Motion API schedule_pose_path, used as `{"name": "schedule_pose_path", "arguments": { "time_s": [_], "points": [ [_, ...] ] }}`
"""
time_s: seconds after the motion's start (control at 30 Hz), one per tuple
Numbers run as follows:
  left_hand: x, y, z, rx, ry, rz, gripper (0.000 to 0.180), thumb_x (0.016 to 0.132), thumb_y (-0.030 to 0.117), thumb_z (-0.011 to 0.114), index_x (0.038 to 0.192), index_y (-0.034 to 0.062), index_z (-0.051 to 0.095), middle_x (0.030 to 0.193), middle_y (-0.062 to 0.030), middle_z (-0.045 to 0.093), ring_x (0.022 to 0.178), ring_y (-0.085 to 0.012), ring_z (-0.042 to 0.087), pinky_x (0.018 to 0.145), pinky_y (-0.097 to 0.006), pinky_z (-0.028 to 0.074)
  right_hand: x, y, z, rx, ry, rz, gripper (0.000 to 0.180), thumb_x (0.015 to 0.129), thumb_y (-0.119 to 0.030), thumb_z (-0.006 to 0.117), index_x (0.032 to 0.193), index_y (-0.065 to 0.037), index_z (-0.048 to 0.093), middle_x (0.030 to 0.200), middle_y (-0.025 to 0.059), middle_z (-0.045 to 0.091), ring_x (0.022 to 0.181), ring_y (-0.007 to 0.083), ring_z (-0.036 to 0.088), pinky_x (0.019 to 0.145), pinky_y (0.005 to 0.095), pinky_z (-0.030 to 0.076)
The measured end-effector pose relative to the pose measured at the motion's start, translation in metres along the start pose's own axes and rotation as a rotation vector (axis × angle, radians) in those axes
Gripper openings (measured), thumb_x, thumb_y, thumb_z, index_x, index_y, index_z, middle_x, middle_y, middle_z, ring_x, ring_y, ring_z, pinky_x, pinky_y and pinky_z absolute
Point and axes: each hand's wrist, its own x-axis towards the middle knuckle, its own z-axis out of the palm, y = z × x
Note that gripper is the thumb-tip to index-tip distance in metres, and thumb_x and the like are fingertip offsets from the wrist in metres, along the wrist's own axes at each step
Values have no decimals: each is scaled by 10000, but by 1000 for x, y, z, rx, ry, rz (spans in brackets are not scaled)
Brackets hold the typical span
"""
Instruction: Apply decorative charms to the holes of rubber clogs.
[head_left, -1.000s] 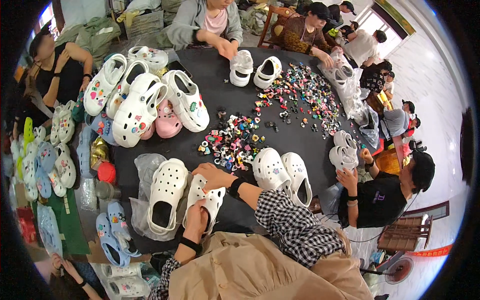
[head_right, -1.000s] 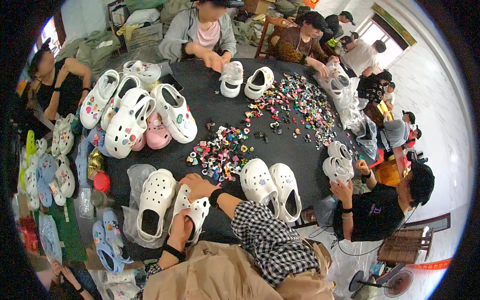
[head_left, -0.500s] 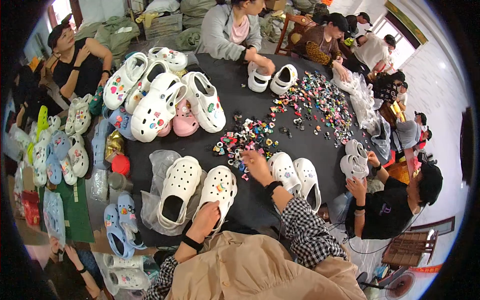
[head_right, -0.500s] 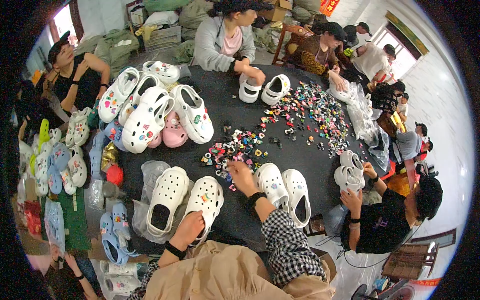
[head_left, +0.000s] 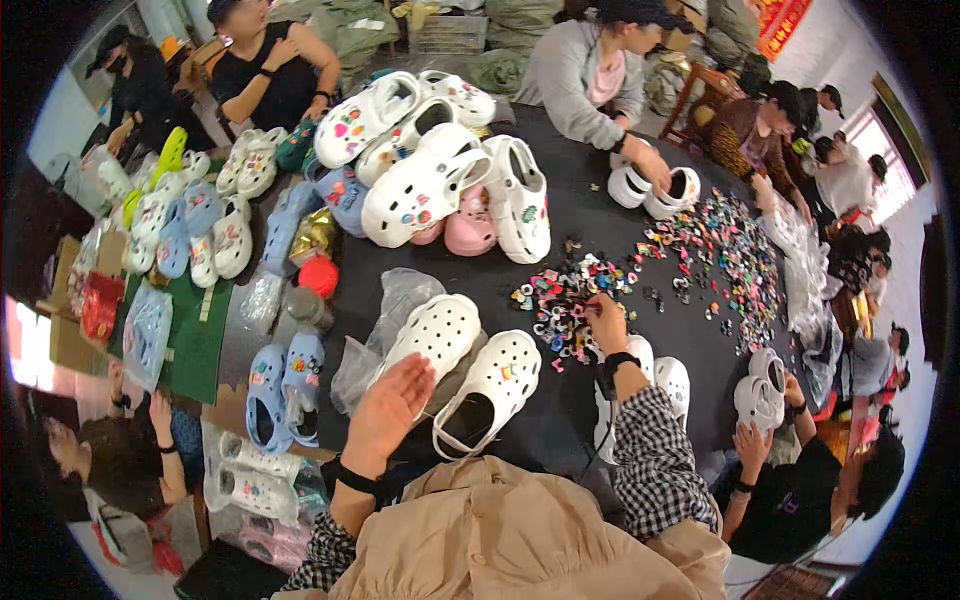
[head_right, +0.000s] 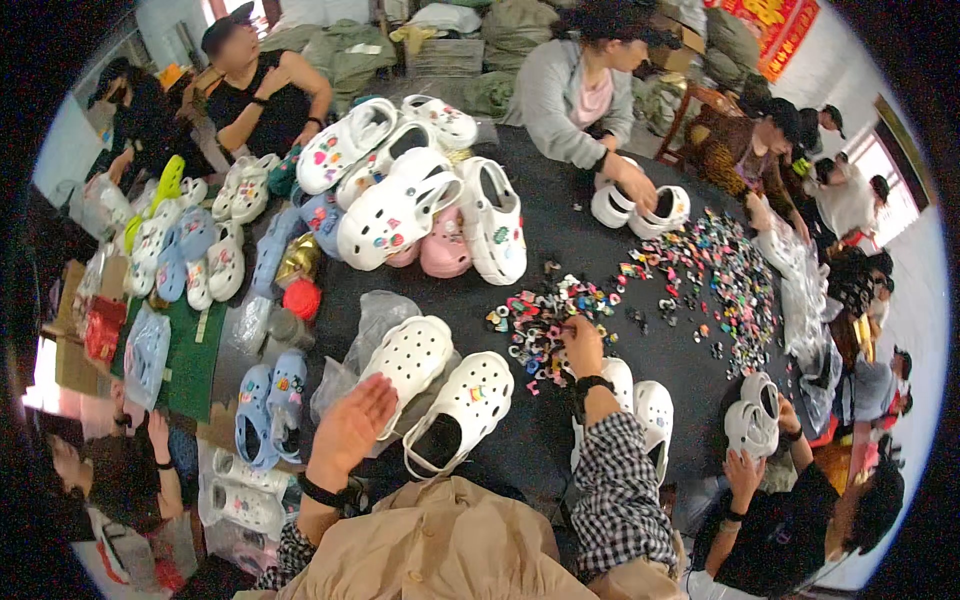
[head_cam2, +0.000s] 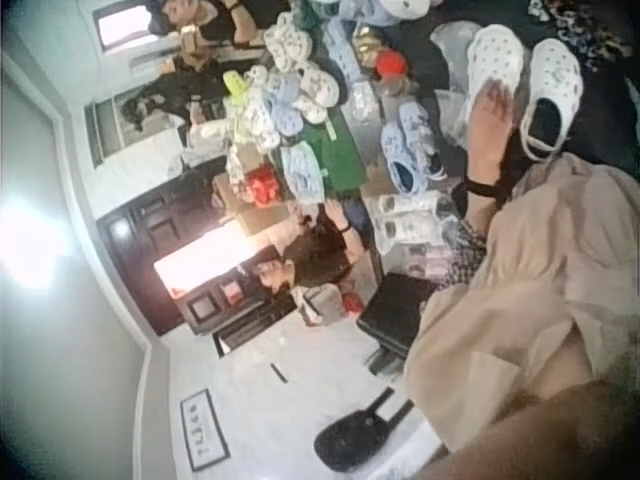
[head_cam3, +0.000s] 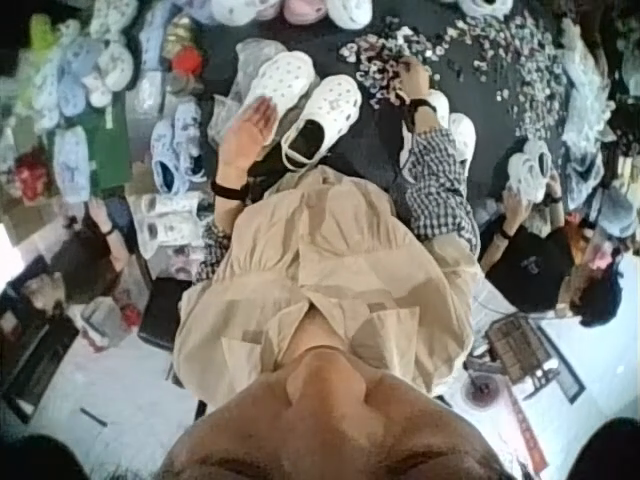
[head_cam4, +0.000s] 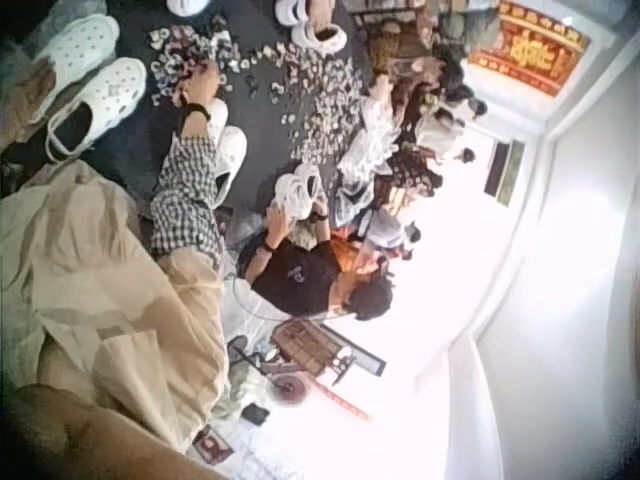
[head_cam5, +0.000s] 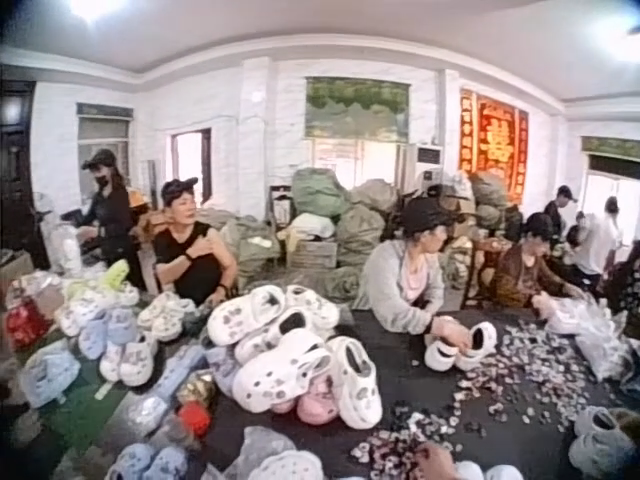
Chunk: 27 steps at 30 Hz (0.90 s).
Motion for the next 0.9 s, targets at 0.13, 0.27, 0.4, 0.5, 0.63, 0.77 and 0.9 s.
{"name": "schedule_pose_path", "arguments": {
  "time_s": [0.13,0.27,0.4,0.5,0.63,0.77,0.9],
  "points": [
    [-11,27,-4,81,47,126,440,912,168,492,1291,-47,426,1310,-168,465,1253,-279,418,1090,-394,313,1,6,-12,-49,98,25,238,742,-150,701,924,-10,639,919,139,647,791,225,622,699,327,483],
    [-14,26,-40,72,167,44,458,905,163,496,1303,-49,413,1345,-180,434,1277,-288,395,1092,-399,307,-9,-50,-21,695,-243,277,317,819,-176,661,1083,-5,628,949,51,659,842,99,605,722,228,467],
    [4,8,-55,22,192,-41,447,897,167,513,1283,-44,427,1347,-179,432,1285,-291,383,1080,-405,315,-32,-104,-34,1056,-424,298,252,911,-148,575,1125,-17,604,1033,32,633,874,112,607,769,242,490],
    [27,-6,-63,-38,158,-55,380,888,154,533,1217,-22,465,1277,-156,478,1232,-281,422,1058,-399,336,-43,-119,-36,1232,-465,306,248,928,-127,555,1160,-48,586,1031,27,615,889,123,599,768,262,494],
    [58,-23,-72,-165,141,-26,292,881,131,555,1146,30,487,1151,-116,527,1129,-253,473,1021,-390,368,-52,-144,-36,1328,-605,272,245,920,-121,564,1164,-105,550,940,2,585,928,119,582,788,278,487],
    [75,-30,-51,-95,249,26,300,877,92,578,1161,49,491,1106,-83,552,1038,-220,529,960,-351,427,-56,-172,-19,988,-736,285,196,904,-175,596,1078,-111,535,940,-6,574,894,98,579,761,255,475],
    [80,-32,-56,-75,221,-28,303,851,77,613,1138,35,525,1082,-68,582,1014,-207,561,917,-333,461,-57,-187,28,734,-850,100,211,885,-179,614,1062,-90,543,869,-20,595,796,70,570,668,236,458]
  ]
}}
